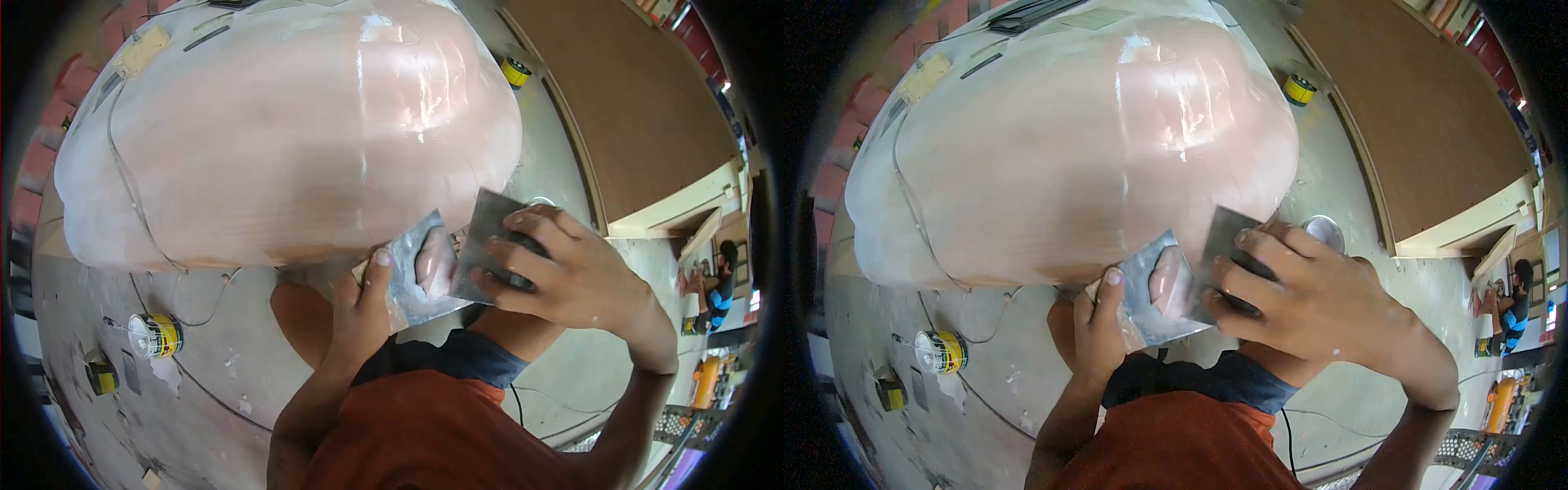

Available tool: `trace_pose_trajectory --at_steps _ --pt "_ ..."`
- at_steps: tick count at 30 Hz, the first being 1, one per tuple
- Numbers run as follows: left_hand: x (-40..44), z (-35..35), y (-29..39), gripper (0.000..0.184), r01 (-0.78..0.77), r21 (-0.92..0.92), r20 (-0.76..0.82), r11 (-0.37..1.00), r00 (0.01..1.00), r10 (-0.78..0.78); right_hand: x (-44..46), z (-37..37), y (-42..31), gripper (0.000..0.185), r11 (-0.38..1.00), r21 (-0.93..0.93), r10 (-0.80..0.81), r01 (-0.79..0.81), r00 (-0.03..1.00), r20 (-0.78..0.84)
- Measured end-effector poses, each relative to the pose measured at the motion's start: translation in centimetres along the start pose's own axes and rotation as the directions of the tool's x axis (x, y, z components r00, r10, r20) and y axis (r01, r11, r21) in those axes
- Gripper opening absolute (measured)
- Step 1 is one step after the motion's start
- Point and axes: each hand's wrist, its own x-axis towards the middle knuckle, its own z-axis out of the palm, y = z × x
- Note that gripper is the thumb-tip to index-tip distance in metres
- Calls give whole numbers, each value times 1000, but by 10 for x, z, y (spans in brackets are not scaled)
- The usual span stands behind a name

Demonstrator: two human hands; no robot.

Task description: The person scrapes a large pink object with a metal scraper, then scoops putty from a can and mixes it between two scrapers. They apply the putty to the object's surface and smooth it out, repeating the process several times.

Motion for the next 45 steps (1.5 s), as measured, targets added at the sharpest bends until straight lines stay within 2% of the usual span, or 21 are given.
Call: trace_pose_trajectory --at_steps 2,6,7,11,14,18,19,24,26,27,29,31,33,34,35,38,40,42,43,44,45 --pt "-3 -3 -8 39 -153 51 42 987 988 151 0 -5 -2 25 999 18 46 -45 996 -76" --pt "8 -10 -8 38 -136 207 129 969 985 111 -5 0 -2 28 997 -49 60 -56 994 94" --pt "5 -7 -3 38 -156 216 102 964 985 136 0 -3 -3 28 994 -51 93 -96 994 -49" --pt "0 -7 9 38 -193 329 91 925 981 172 -2 8 -2 32 999 -5 34 -34 994 107" --pt "-7 1 21 39 -374 376 63 848 923 379 5 3 -5 34 995 12 100 -99 993 -62" --pt "-6 -11 19 39 -294 369 126 882 956 266 0 3 -5 35 995 24 98 -101 991 94" --pt "-7 -10 20 39 -285 340 116 896 958 261 2 2 -8 34 990 -9 139 -139 990 3" --pt "-4 -11 22 38 -250 438 133 864 968 213 5 7 -11 32 993 52 101 -104 994 44" --pt "-9 -2 17 38 -473 362 91 803 875 475 7 5 -15 33 990 68 132 -127 988 -78" --pt "-10 -3 18 38 -465 366 95 806 880 465 5 6 -18 33 988 78 139 -133 987 -74" --pt "-5 -5 26 39 -183 386 39 904 982 182 4 9 -15 35 989 81 120 -125 991 58" --pt "-3 -9 22 37 -63 284 -61 957 995 83 3 2 -20 36 973 139 190 -183 981 -37" --pt "-4 -6 18 37 53 161 -145 986 989 -30 1 10 -31 36 923 344 275 -172 920 -279" --pt "-5 4 15 36 124 -290 -1 949 991 -130 2 21 -39 36 862 492 334 -120 865 -374" --pt "-5 8 12 37 232 -663 177 712 972 -153 2 35 -46 39 783 613 405 -107 835 -372" --pt "2 0 -21 41 354 -688 339 633 928 -151 18 77 -61 56 533 817 727 -221 613 -308" --pt "-4 0 -16 40 331 -622 298 710 938 -176 10 96 -46 66 515 794 746 -322 624 -232" --pt "-9 3 -12 35 92 -539 58 837 996 -73 -8 110 -37 68 526 645 772 -555 629 -89" --pt "-6 4 -12 35 92 -542 58 835 996 -72 -13 117 -37 60 441 756 847 -484 504 -171" --pt "0 3 -12 37 19 -436 -93 900 993 -66 -13 119 -54 43 32 965 993 -262 118 -1" --pt "5 2 -12 39 -36 -311 -242 950 969 -42 -14 111 -64 38 -95 991 995 89 35 92"
